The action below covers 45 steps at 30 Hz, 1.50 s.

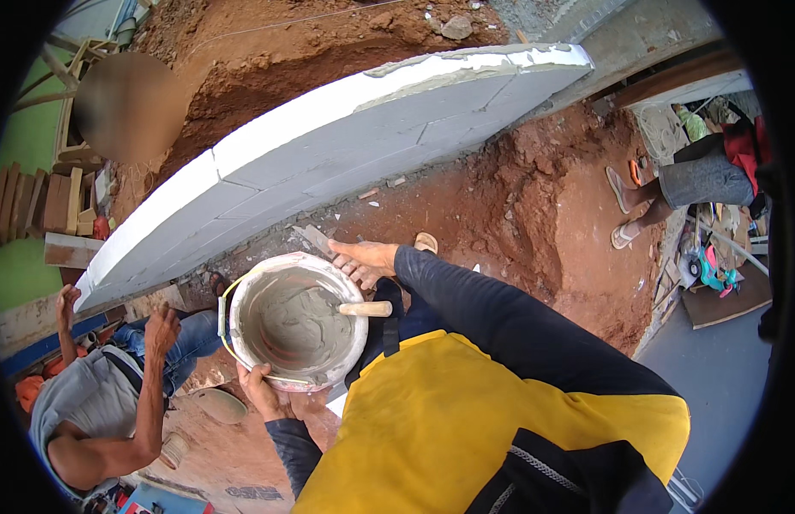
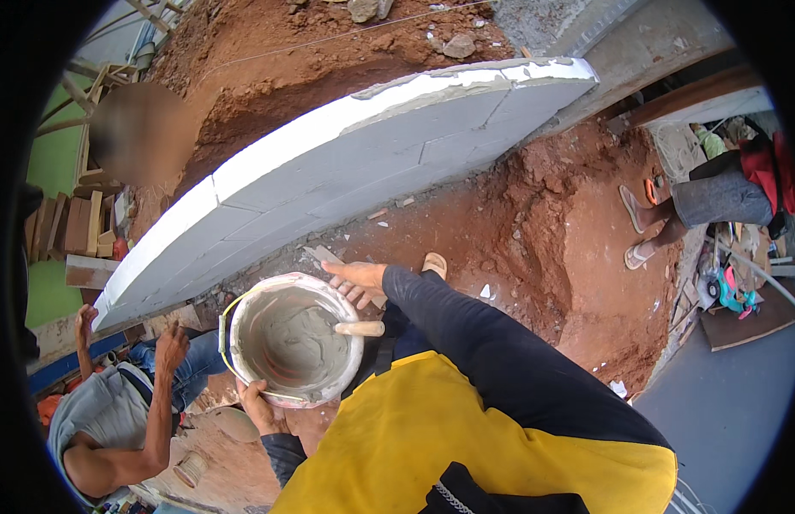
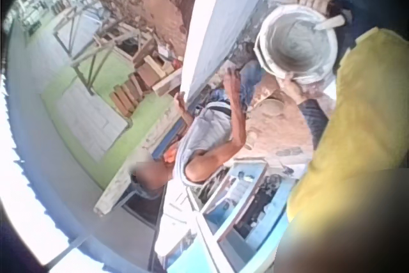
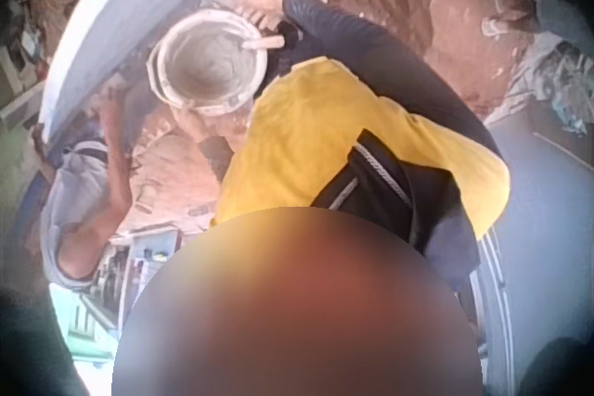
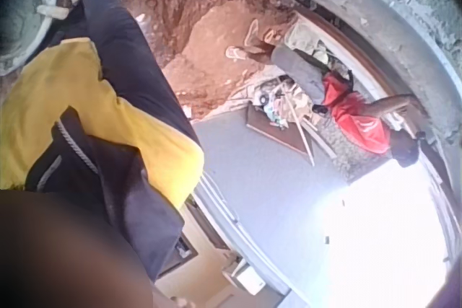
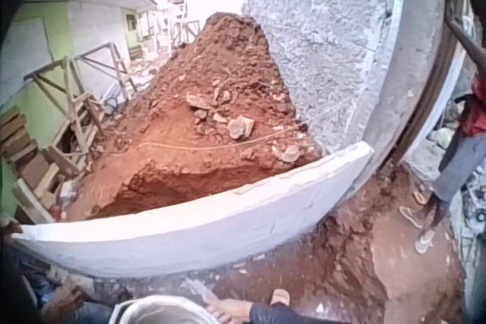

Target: The person mixes cement in a bucket, adds water, and applies mortar to a low wall. They place white blocks along the wall, tap them into position with a hammer, and continue laying additional blocks.

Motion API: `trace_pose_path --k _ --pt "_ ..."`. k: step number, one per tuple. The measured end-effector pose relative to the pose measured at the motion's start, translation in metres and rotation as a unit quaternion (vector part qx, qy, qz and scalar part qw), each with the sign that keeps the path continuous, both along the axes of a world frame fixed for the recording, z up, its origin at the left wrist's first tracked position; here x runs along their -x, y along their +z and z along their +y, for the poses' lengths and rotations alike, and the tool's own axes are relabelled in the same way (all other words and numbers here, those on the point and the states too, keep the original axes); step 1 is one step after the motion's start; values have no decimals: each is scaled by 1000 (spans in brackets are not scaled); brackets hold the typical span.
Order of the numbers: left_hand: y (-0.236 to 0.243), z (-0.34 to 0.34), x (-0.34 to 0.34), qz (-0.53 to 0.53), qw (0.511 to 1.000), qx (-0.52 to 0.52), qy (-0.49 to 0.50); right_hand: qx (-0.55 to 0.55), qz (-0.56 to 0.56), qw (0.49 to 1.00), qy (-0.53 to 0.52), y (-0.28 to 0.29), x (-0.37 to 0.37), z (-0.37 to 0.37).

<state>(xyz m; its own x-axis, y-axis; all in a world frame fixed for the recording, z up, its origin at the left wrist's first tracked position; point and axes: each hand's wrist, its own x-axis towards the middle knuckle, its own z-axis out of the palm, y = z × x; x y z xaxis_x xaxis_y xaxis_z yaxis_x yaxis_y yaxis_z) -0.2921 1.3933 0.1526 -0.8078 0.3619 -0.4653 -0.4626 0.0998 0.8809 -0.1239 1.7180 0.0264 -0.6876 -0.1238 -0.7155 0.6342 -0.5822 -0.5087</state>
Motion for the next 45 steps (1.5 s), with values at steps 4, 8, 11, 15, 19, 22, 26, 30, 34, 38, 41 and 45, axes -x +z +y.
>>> trace_pose_path --k 4,8,11,15,19,22,26,30,34,38,41,45 --pt "-43 26 32 6 991 97 -97 26 -11 993 -117 -13 -52 -14" --pt "-109 63 48 -61 964 177 -190 24 -21 972 -234 -14 -92 -22" --pt "-160 116 44 -118 915 273 -273 -16 -91 937 -337 -41 -123 -8" --pt "-243 200 7 -145 861 333 -355 -27 -169 902 -395 -120 -168 24" --pt "-330 278 -28 -149 840 342 -394 -60 -201 857 -470 -210 -197 56" --pt "-401 340 -41 -125 789 366 -478 -120 -229 844 -471 -264 -220 80" --pt "-495 392 -55 -165 725 363 -561 -186 -301 838 -415 -332 -239 95" --pt "-569 410 -78 -191 682 388 -590 -139 -348 794 -478 -406 -248 77" --pt "-582 402 -86 -179 627 385 -653 -243 -359 807 -400 -446 -241 56" --pt "-528 360 -77 -46 620 377 -687 -321 -480 687 -441 -385 -212 -9" --pt "-462 337 -60 -35 464 403 -788 -321 -439 591 -595 -301 -192 -79" --pt "-404 336 -50 4 399 432 -809 -193 -510 562 -622 -208 -183 -199"
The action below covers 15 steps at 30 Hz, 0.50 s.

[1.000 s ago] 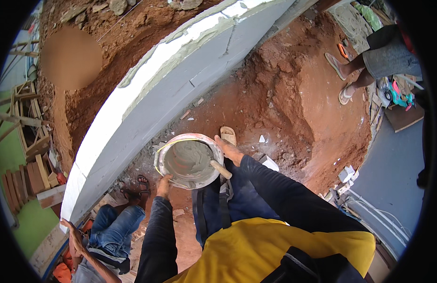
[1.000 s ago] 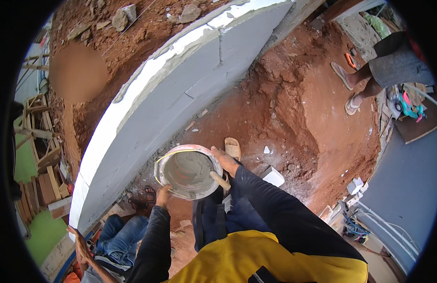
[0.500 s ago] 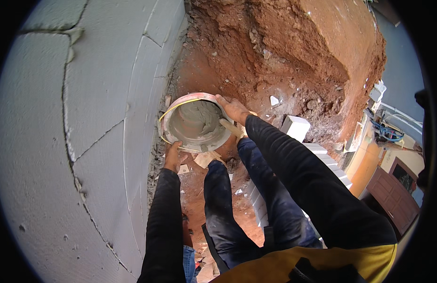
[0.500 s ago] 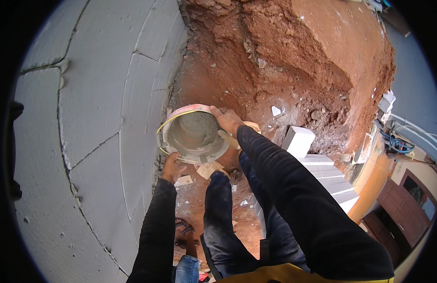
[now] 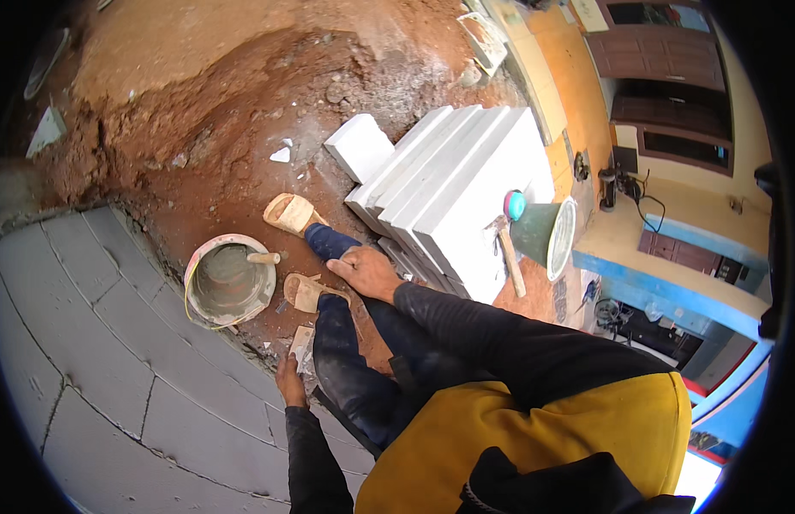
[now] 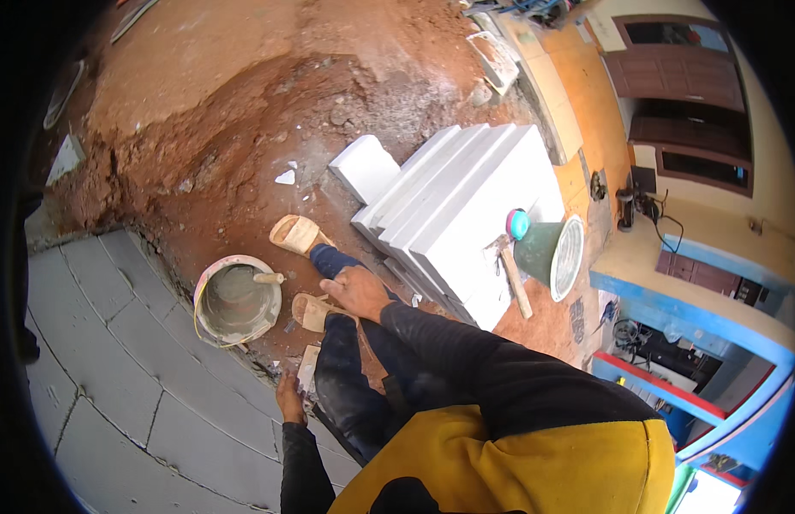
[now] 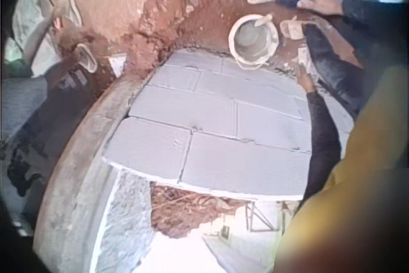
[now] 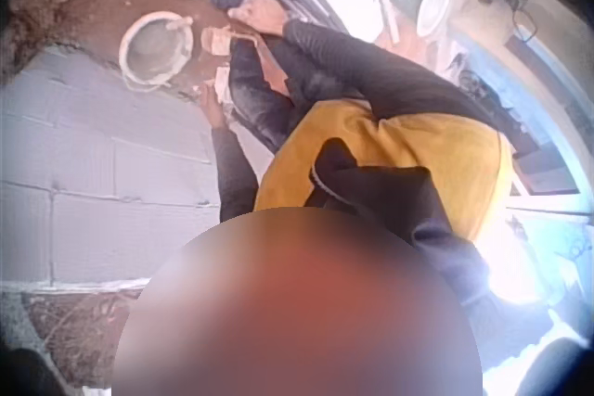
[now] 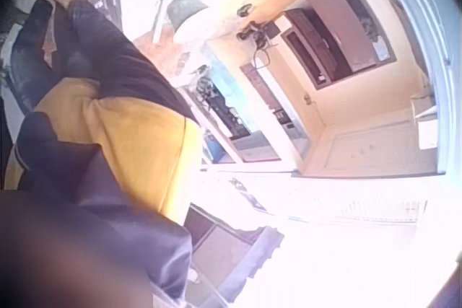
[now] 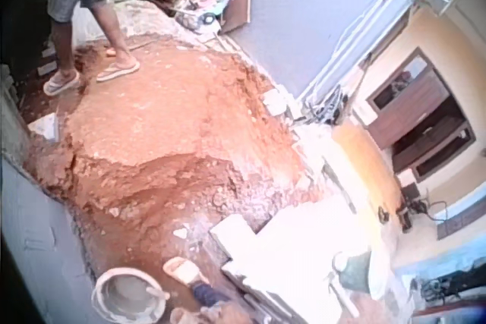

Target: The person mixes cement in a bucket, adds water, and applies mortar to a low wall. They place white blocks along the wall, tap them into position with a hammer, and continue laying additional blocks.

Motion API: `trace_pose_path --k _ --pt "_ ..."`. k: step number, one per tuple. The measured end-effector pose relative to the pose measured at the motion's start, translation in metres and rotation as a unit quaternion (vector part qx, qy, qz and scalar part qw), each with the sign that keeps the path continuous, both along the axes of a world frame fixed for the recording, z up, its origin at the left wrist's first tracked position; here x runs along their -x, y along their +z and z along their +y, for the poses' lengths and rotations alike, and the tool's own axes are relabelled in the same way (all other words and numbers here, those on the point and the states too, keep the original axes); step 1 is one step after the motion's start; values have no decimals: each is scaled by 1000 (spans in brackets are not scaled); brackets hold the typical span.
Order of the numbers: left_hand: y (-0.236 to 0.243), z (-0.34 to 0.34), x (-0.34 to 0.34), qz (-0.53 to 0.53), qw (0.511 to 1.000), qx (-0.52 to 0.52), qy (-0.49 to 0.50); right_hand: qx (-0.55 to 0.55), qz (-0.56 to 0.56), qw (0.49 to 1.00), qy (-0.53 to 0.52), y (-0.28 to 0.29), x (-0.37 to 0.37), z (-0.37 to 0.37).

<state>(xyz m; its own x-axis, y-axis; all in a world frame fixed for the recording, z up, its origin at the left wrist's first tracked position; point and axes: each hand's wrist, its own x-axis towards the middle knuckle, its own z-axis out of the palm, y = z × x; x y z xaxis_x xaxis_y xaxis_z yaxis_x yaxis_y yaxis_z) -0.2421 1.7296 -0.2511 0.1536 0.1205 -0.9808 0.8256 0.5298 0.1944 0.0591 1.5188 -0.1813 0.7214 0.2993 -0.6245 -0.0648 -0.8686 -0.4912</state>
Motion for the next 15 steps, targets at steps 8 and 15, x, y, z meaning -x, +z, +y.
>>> trace_pose_path --k 8,15 --pt "68 45 -25 -110 958 -212 -162 -7 -9 960 -279 77 108 -210" --pt "137 15 -84 -182 936 -258 -154 -36 306 876 -371 54 127 -295"
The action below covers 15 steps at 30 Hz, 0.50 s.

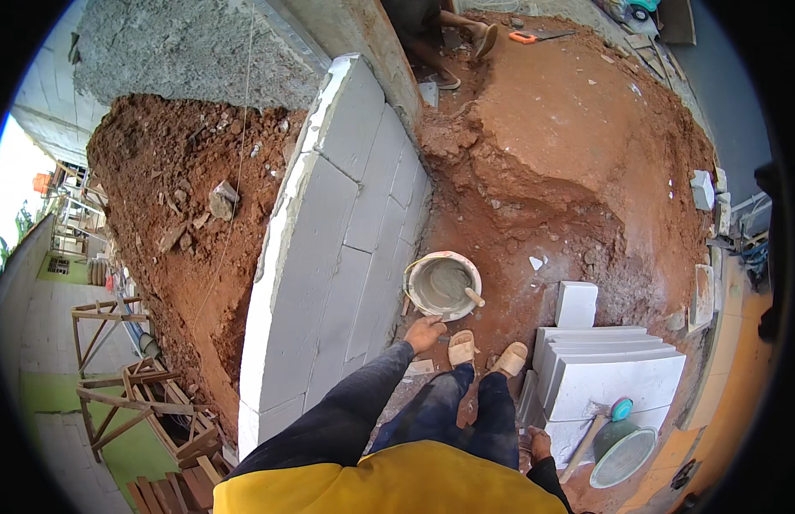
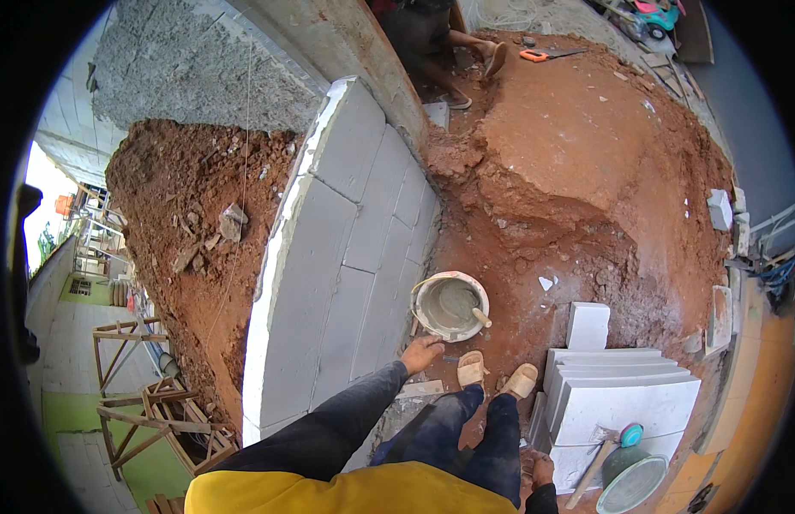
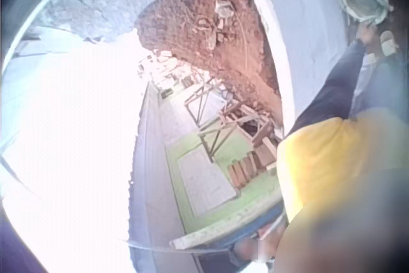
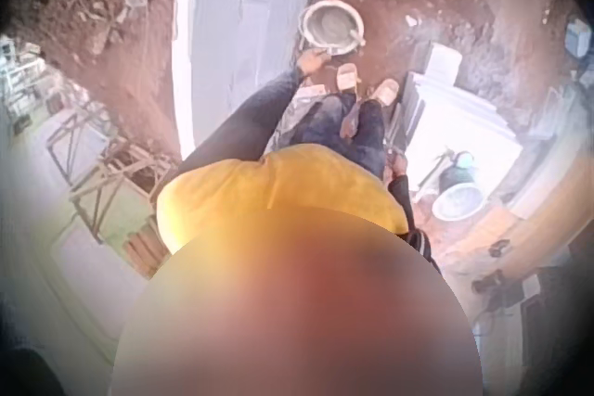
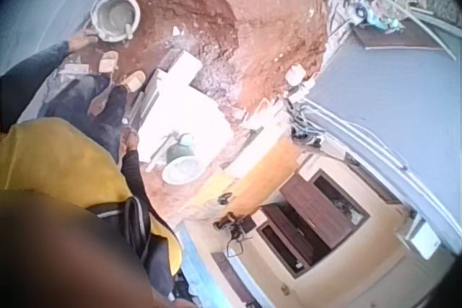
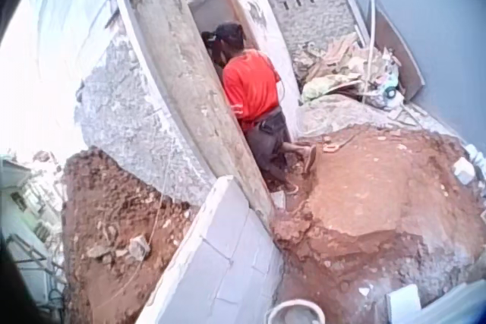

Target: The person mixes cement in a bucket, adds water, and applies mortar to a low wall. They place white blocks along the wall, tap them into position with a hammer, and continue laying additional blocks.

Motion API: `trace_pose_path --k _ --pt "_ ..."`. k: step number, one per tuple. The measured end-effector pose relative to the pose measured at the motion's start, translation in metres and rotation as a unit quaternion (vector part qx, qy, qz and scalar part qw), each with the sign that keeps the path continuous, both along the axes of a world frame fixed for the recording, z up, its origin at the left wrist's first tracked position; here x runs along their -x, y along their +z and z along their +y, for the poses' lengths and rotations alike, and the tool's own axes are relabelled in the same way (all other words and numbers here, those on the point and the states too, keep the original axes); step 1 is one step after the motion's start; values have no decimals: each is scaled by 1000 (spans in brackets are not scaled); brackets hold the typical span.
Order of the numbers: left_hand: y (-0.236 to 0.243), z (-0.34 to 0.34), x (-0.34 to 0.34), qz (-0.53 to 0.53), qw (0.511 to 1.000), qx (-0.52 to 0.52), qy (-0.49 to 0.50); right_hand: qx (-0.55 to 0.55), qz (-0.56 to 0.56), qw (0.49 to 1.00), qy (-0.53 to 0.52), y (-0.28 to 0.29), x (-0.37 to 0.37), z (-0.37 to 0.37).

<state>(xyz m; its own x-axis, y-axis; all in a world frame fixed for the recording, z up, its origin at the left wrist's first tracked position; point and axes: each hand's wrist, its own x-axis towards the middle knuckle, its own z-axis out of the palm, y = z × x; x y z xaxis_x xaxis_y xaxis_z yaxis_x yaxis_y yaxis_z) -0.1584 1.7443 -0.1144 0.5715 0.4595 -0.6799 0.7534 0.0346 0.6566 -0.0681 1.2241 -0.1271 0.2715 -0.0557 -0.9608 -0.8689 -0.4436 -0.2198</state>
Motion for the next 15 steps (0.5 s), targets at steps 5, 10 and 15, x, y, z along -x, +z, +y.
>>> trace_pose_path --k 5,10,15 --pt "13 -61 -15 -5 998 25 -58 -15 -41 999 32 21 -40 -2" --pt "23 -104 -9 -69 979 -8 -193 -17 -85 996 18 34 -42 -6" --pt "40 -102 -9 18 984 134 -117 125 -185 843 489 16 38 -41"
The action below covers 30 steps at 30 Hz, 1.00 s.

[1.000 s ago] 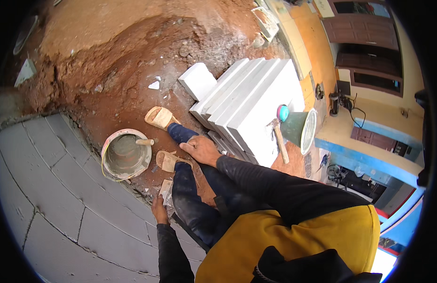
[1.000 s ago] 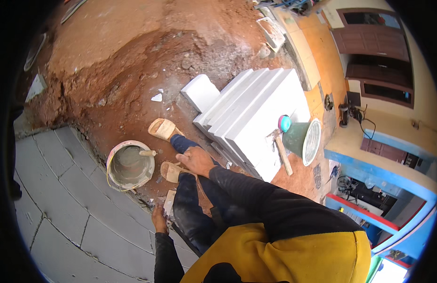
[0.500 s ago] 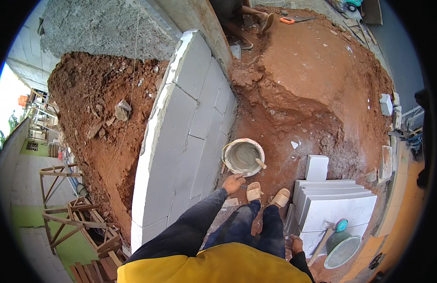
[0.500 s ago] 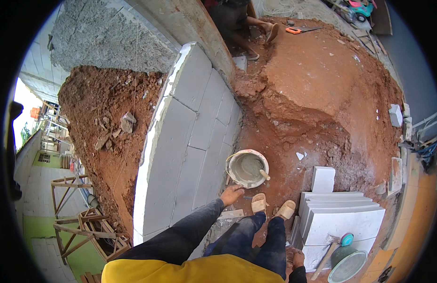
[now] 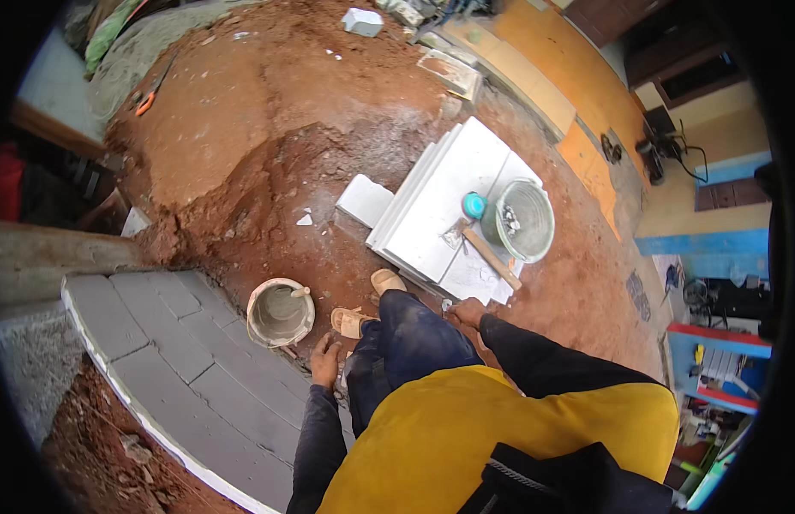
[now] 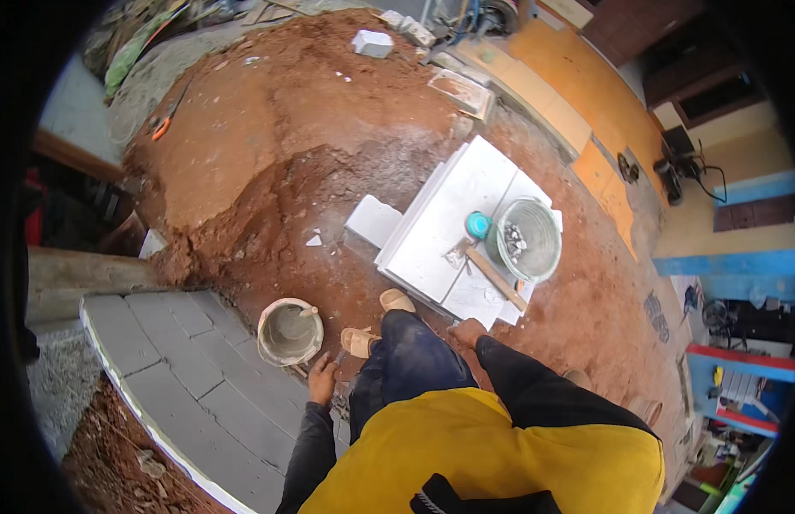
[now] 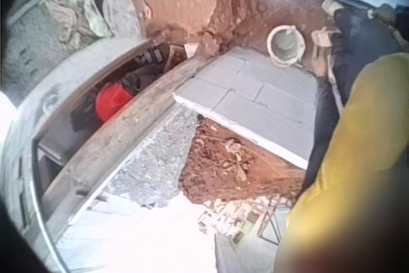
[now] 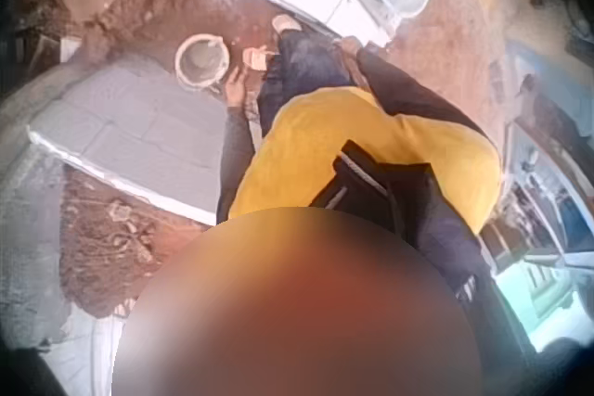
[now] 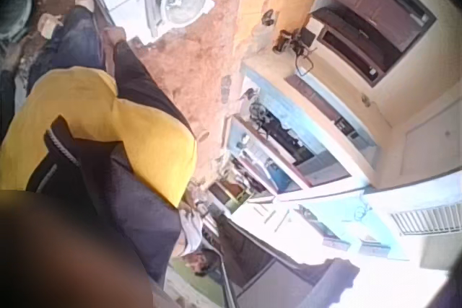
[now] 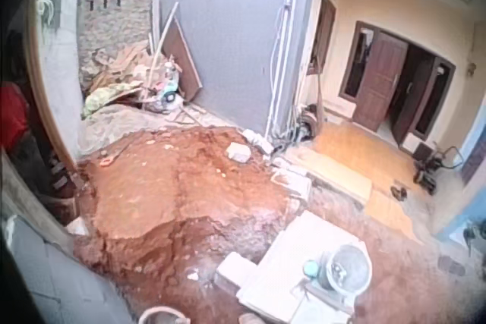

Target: The person mixes cement in a bucket, adds water, and applies mortar to a low wall. They place white blocks along the wall, tap them into position with a hammer, and continue laying additional blocks.

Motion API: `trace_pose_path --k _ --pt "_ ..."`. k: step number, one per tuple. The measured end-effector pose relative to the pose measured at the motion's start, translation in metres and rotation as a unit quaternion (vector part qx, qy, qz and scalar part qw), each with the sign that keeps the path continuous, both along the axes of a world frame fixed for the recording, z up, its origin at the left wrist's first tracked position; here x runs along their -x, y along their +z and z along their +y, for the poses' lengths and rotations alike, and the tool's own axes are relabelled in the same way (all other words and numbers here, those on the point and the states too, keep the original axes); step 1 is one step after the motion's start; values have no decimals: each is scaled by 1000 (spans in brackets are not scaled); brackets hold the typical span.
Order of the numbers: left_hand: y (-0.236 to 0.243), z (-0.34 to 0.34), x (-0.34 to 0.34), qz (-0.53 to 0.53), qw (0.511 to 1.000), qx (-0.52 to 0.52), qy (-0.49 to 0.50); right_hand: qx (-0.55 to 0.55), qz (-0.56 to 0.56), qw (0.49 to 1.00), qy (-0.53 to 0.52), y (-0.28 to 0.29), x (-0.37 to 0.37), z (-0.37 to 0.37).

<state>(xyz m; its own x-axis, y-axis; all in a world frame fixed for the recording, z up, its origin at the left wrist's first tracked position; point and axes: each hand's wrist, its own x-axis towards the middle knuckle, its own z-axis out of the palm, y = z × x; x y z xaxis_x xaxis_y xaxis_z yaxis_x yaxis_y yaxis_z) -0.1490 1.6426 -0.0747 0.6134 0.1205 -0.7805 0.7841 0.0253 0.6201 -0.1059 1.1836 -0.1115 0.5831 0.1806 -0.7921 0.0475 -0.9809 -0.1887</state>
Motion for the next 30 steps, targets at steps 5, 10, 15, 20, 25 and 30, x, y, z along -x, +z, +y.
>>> trace_pose_path --k 5,10,15,20,25,30 --pt "0 11 -15 -3 990 -112 -81 54 -9 935 -350 6 66 -17" --pt "-7 -17 -69 8 954 -216 -206 -171 153 748 -623 -2 28 -34" --pt "-36 -79 -140 7 978 -115 -174 -243 165 725 -624 -7 -48 -10" --pt "-92 -201 -153 91 959 201 179 -384 7 798 -464 71 -181 10" --pt "-129 -280 -147 140 918 210 305 -214 -389 828 -343 57 -442 -87" --pt "-141 -298 -165 97 877 228 412 146 -296 899 -287 -39 -553 -220"
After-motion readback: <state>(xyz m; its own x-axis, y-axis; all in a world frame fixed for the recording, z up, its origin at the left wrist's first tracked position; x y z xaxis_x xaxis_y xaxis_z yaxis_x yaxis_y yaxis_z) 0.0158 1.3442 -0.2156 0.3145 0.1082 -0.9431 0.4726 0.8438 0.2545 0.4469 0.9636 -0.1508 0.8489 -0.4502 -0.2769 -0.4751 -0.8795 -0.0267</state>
